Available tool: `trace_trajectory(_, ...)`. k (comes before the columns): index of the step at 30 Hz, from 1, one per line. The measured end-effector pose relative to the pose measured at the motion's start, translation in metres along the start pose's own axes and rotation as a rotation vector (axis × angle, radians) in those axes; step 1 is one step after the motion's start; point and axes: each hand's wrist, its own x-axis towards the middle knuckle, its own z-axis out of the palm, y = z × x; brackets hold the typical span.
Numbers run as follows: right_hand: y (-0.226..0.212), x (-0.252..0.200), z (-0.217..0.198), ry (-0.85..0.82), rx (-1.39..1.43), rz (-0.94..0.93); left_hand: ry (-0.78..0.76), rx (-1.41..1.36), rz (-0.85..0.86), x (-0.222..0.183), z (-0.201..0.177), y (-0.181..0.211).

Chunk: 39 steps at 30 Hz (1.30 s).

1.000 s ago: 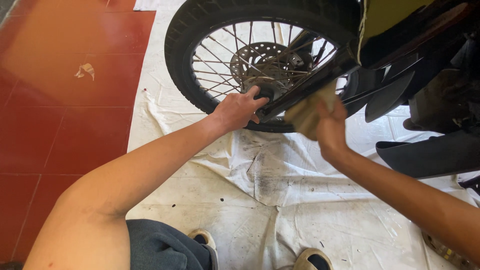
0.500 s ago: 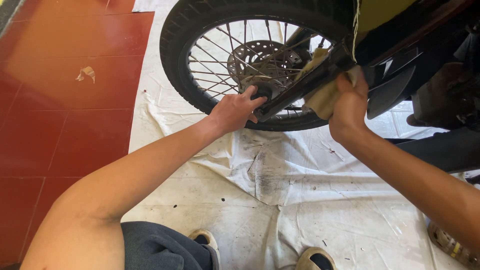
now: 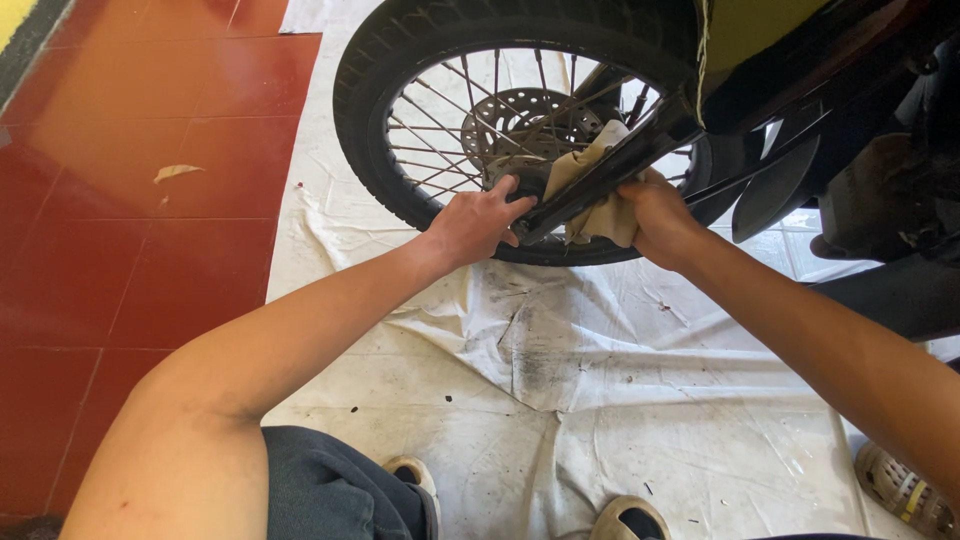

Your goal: The person sits on the floor and uses a cloth to wipe the front wheel, spokes, and brake disc of a motorcycle. They rotate the wheel to access different areas and continue wiping the components.

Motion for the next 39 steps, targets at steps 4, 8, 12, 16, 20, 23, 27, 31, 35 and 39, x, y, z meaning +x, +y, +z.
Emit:
trace_trajectory(4,0.002,-0.004,0.001,-0.027,-0.033,-0.001,0.006,0.01,-0.003,0.002,0.002,-0.001)
trace_trajectory(8,0.005,-0.015,0.005,-0.009,-0.035,0.004,0.002,0.02,-0.001,0.002,0.008,-0.002)
trace_trajectory(12,0.017,-0.026,0.006,0.024,-0.071,0.019,-0.078,-0.042,-0.028,0.0,-0.017,0.007)
trace_trajectory(16,0.028,-0.03,0.004,0.029,-0.091,0.069,-0.086,-0.153,-0.086,0.004,0.002,0.011)
trace_trajectory(20,0.029,-0.037,0.011,0.029,-0.187,0.128,-0.119,-0.414,-0.23,0.007,0.009,0.013)
trace_trajectory(23,0.05,-0.031,0.008,0.031,-0.281,0.148,-0.129,-0.45,-0.249,0.006,0.001,0.014)
trace_trajectory(27,0.054,-0.04,0.019,0.042,-0.337,0.151,-0.118,-0.41,-0.24,0.009,-0.004,0.014)
trace_trajectory(31,0.019,-0.049,0.017,0.15,-0.352,0.047,-0.133,-0.39,-0.216,0.007,0.012,0.011)
trace_trajectory(35,-0.014,-0.061,0.033,0.296,-0.301,-0.126,-0.048,-0.582,-0.232,0.0,0.009,0.006)
trace_trajectory(39,0.0,-0.058,0.037,0.27,-0.245,-0.071,0.224,-0.895,-0.388,0.009,0.006,0.004)
